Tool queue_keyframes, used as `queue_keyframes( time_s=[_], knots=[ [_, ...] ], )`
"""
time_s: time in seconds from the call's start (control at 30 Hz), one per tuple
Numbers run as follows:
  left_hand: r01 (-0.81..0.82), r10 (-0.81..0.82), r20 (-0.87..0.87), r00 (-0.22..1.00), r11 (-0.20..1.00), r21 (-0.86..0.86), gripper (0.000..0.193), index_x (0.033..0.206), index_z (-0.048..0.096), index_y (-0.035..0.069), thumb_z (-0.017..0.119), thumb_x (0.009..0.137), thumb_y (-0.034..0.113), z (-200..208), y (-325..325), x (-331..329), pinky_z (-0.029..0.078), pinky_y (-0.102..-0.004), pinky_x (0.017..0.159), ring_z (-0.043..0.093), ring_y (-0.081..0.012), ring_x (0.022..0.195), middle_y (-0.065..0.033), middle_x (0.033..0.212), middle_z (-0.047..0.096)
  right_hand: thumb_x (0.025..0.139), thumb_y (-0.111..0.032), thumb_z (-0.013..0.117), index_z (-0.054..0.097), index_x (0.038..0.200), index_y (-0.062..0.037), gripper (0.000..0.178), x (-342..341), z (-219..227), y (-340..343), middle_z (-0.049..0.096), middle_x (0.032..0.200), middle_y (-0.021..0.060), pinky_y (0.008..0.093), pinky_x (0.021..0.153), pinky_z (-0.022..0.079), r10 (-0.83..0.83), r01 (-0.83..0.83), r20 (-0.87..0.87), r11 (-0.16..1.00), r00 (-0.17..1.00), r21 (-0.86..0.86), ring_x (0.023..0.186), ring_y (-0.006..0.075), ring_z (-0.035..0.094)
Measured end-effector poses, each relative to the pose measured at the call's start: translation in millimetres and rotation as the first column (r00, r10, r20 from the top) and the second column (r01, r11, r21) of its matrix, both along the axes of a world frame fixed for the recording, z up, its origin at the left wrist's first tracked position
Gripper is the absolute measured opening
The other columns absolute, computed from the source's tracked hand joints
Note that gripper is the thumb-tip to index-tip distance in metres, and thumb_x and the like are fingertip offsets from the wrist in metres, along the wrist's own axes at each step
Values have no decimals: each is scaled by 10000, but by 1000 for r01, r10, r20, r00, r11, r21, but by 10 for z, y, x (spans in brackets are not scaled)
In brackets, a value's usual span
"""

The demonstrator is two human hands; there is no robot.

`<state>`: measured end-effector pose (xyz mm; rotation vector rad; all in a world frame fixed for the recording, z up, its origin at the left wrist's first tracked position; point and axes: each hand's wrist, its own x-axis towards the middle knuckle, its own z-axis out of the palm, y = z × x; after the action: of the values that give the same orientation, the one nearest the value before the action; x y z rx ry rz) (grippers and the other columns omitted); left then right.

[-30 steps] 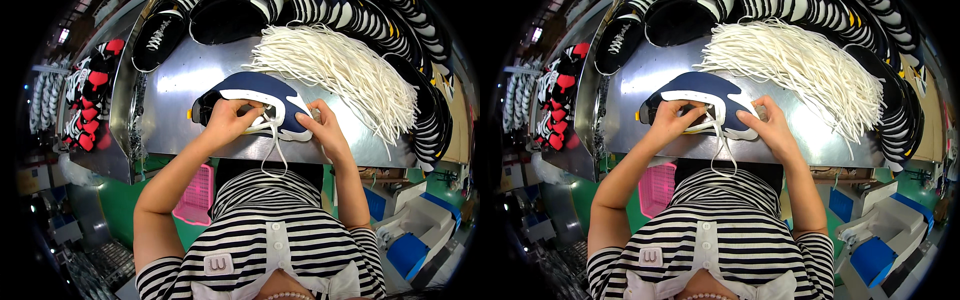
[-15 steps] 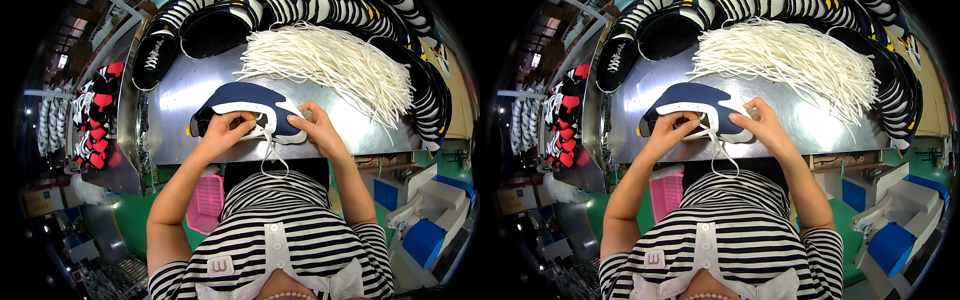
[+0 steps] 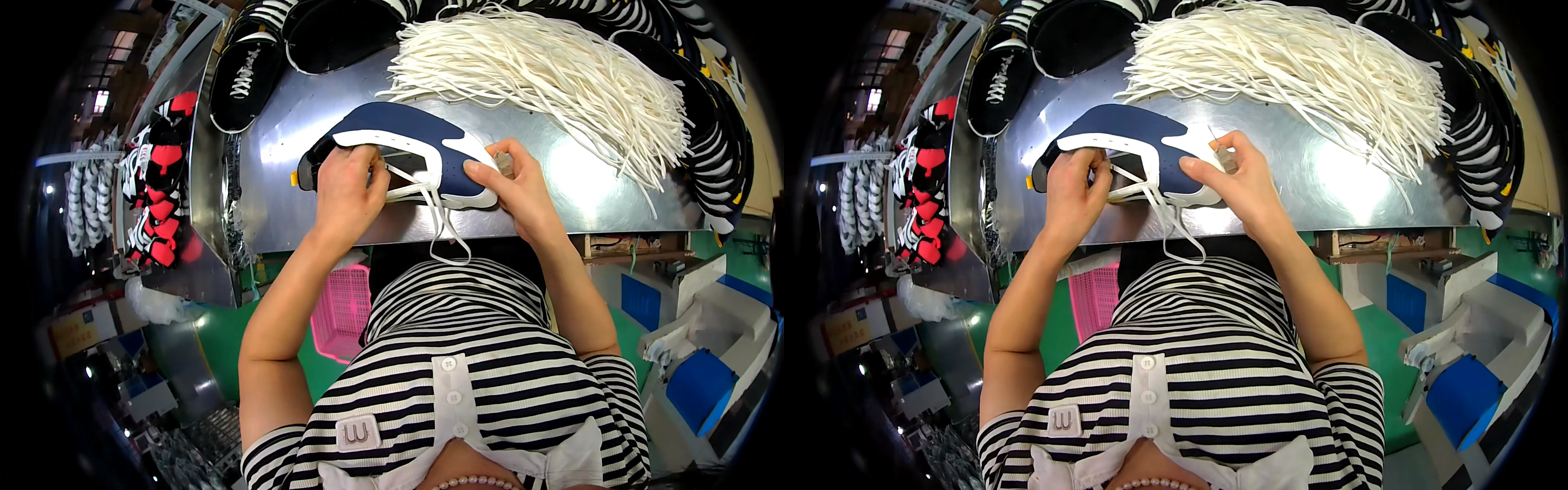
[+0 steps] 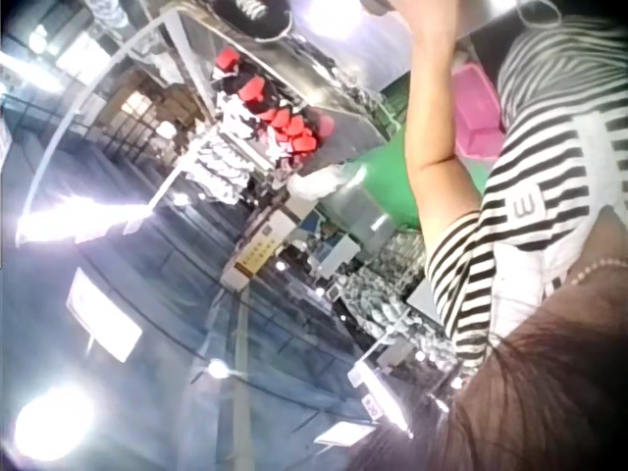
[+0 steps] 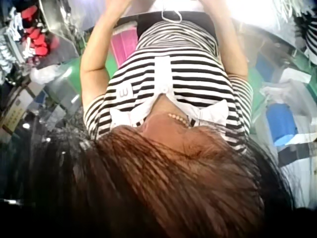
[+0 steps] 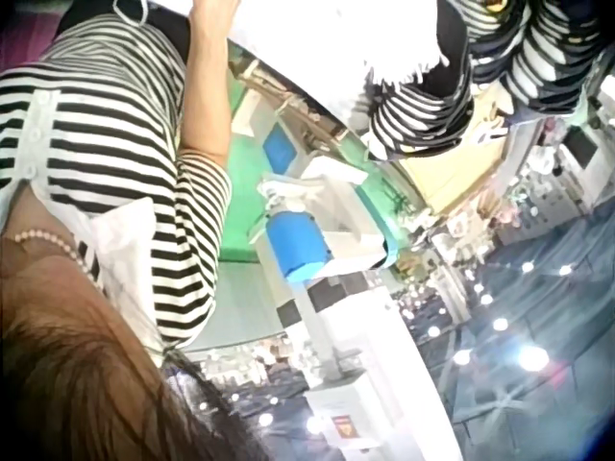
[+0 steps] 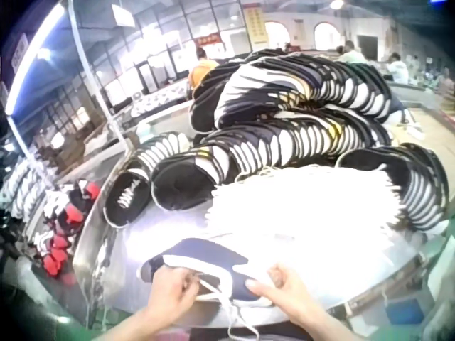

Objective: The person laces white cords through the eyelets of a blue and white shoe upper. The person handles several shoe uppers one at a time, threading the lace through multiple points on each upper before placing it back on the metal table.

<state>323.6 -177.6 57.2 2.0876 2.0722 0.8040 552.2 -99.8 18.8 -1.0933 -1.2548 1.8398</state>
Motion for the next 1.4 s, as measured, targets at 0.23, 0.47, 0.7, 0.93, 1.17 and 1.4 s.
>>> queue_keyframes(
  time_s=[0.23, 0.47, 0.7, 0.93, 1.17, 1.4],
  knots=[
    [-201, 223, -88, 971, 957, 208, 98, 798, 502, 8, 595, 822, 23, 258, -165, -910, 420, -382, 625, 487, -269, 647, -130, 713, 507, 772, -228, 842, 591, 1024, -47, 398, 207, -69, 181, 617, 757, 7, 188, 471, 364, -122, 116, -63, 988, 991, -100, 583, 51, 542],
    [-555, 580, -211, 787, 814, 170, 152, 793, 471, 17, 585, 878, 74, 513, -1279, -2697, 392, -297, 589, 413, -126, 631, -27, 666, 441, 804, -215, 814, 610, 1019, -60, 334, 448, -56, 339, 609, 750, -30, 186, 522, 334, -131, 131, 6, 988, 991, -86, 597, 23, 472],
    [556, -546, 427, 720, 823, 115, 151, 819, 610, 53, 715, 716, 16, 997, 35, 289, 474, -339, 818, 597, -258, 930, -182, 1269, 598, 848, -185, 757, 674, 1018, -1, 264, 419, -21, 481, 639, 800, 39, 235, 668, 459, -170, -32, 422, 901, 891, 432, 737, 95, 578],
    [335, -313, 468, 827, 941, 37, 99, 815, 628, 44, 714, 766, 50, 646, 367, 242, 444, -343, 870, 530, -253, 1092, -139, 1277, 532, 900, -77, 686, 697, 1124, -37, 228, 346, 407, 308, 650, 928, 23, 227, 693, 482, 110, -115, 32, 941, 993, 318, 792, 94, 601],
    [199, -169, 282, 945, 977, -82, 88, 939, 636, -2, 662, 872, 50, 462, 387, 188, 480, -328, 854, 611, -240, 968, -123, 1129, 611, 855, -47, 717, 681, 1026, -11, 179, -146, 167, 212, 645, 910, 30, 216, 726, 469, -13, 65, -157, 942, 988, 330, 830, 94, 607],
    [402, 747, 597, 292, 471, -785, 514, 1068, 647, 20, 586, 956, 517, 42, 471, 90, 520, -265, 717, 639, -132, 797, -47, 911, 648, 848, -137, 739, 601, 1182, 20, 394, -245, -12, 226, 728, 838, 104, 261, 679, 508, 34, -64, 143, 977, 989, 204, 771, 134, 673]
  ],
)
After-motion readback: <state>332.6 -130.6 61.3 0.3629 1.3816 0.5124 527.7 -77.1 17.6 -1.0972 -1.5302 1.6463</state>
